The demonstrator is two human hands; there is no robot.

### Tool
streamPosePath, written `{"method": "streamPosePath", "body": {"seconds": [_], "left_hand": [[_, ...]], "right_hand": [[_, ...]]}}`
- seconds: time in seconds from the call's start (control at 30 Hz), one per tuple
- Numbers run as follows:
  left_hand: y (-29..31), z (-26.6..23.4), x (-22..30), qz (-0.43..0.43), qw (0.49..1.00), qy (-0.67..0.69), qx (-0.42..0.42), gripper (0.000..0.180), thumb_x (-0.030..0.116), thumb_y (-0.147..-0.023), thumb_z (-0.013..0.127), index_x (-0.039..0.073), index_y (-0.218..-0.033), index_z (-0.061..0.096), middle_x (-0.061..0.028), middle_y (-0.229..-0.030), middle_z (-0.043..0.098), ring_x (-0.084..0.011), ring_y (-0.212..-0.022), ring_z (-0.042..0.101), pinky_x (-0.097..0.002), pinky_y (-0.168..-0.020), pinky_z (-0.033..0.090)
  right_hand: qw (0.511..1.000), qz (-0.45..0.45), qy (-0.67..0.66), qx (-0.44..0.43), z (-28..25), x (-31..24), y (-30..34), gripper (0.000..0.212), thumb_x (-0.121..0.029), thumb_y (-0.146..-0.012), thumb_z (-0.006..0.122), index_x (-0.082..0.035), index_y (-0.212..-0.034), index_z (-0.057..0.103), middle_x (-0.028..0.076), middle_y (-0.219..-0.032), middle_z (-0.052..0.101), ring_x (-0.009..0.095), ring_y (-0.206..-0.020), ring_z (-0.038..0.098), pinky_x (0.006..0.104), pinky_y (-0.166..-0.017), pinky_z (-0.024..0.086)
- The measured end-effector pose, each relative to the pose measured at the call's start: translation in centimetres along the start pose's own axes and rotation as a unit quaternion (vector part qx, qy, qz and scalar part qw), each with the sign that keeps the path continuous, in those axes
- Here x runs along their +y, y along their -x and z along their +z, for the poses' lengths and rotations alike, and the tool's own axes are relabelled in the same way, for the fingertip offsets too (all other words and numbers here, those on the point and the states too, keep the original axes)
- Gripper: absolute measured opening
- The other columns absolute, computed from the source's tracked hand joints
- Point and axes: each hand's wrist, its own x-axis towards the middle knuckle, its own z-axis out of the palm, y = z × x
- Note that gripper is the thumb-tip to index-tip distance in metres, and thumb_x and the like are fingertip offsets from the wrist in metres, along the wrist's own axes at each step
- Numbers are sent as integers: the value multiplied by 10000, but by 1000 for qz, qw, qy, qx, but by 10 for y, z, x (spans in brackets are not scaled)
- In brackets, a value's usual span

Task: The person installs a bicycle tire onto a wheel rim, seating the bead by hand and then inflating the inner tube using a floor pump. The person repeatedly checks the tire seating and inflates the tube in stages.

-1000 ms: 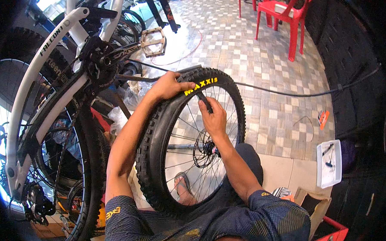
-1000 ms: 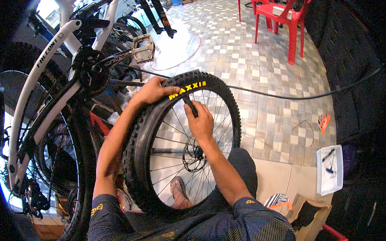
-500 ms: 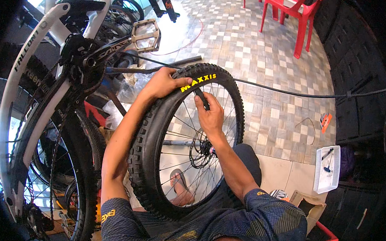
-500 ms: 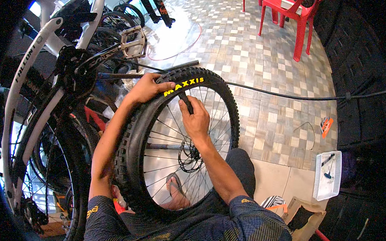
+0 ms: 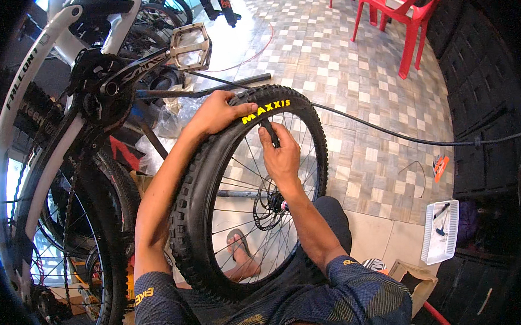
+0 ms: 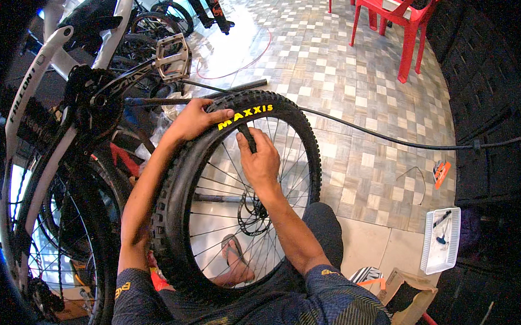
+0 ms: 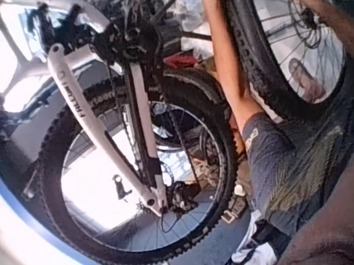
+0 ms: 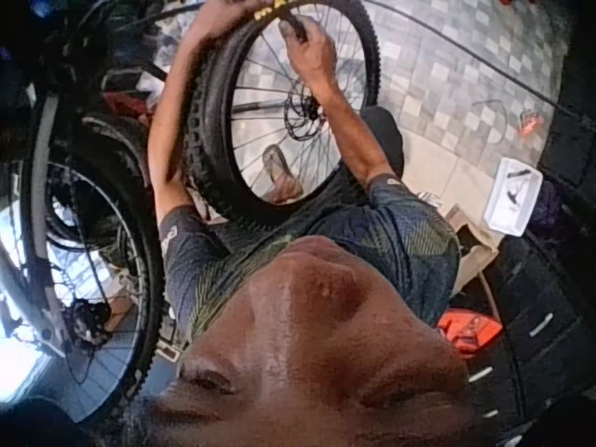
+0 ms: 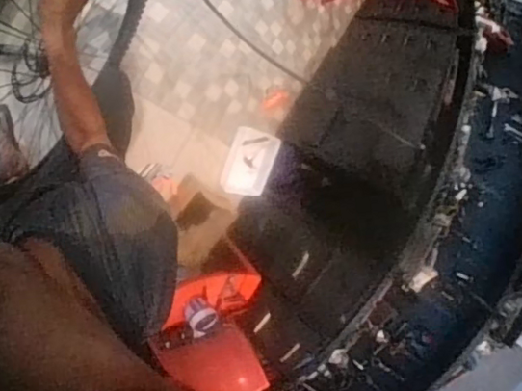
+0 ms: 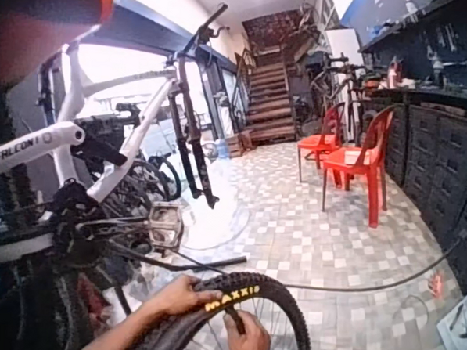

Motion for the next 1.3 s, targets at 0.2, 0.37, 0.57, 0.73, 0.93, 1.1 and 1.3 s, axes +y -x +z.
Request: {"method": "streamPosePath", "body": {"seconds": [0.2,0.37,0.57,0.73,0.93,1.1,1.3], "left_hand": [[8,-1,7,-8,1000,18,-8,487,425,-878,773,-45,-1003,740,-38,-779,703,-87,-653,598,-284,-613,496],[9,3,12,13,1000,-2,16,616,529,-799,792,-76,-905,738,-157,-719,699,-211,-642,661,-386,-654,526],[23,-7,12,24,999,-48,-11,600,531,-795,791,-63,-859,741,-164,-694,692,-221,-632,671,-392,-652,526],[34,-7,15,42,998,-46,-3,578,518,-817,777,-56,-877,747,-152,-704,699,-204,-639,671,-385,-658,527],[46,-11,5,47,999,-9,-14,589,523,-825,768,-63,-875,732,-113,-645,657,-168,-577,610,-374,-571,487],[44,-8,-11,64,998,13,-4,556,485,-829,774,-68,-810,717,-96,-627,642,-144,-551,583,-363,-540,461],[51,-6,-10,52,993,103,-30,507,454,-830,784,-50,-832,731,-75,-656,661,-126,-566,592,-332,-539,465]], "right_hand": [[1000,7,9,-16,-2,-5,-2,300,-315,-963,674,-45,-1092,671,171,-938,691,383,-826,675,433,-702,515],[999,-38,0,18,2,3,-11,315,-318,-959,681,-30,-1086,662,182,-967,689,386,-852,679,432,-713,521],[994,-74,52,-62,-10,-7,1,285,-292,-996,639,-33,-1114,623,192,-940,682,396,-823,671,446,-693,518],[974,-132,121,-142,-30,-11,-8,306,-344,-1020,566,-49,-1101,557,232,-903,674,470,-816,654,547,-679,519],[897,-104,260,-342,-62,-53,-37,387,-408,-1006,557,-25,-1049,590,275,-842,685,486,-850,668,583,-726,527],[847,-150,301,-412,-69,-73,-57,386,-388,-999,578,-8,-1040,632,269,-842,683,466,-829,673,560,-739,530],[772,-156,361,-499,-69,-92,-79,374,-359,-991,602,9,-958,661,257,-755,660,438,-769,675,533,-716,516]]}}
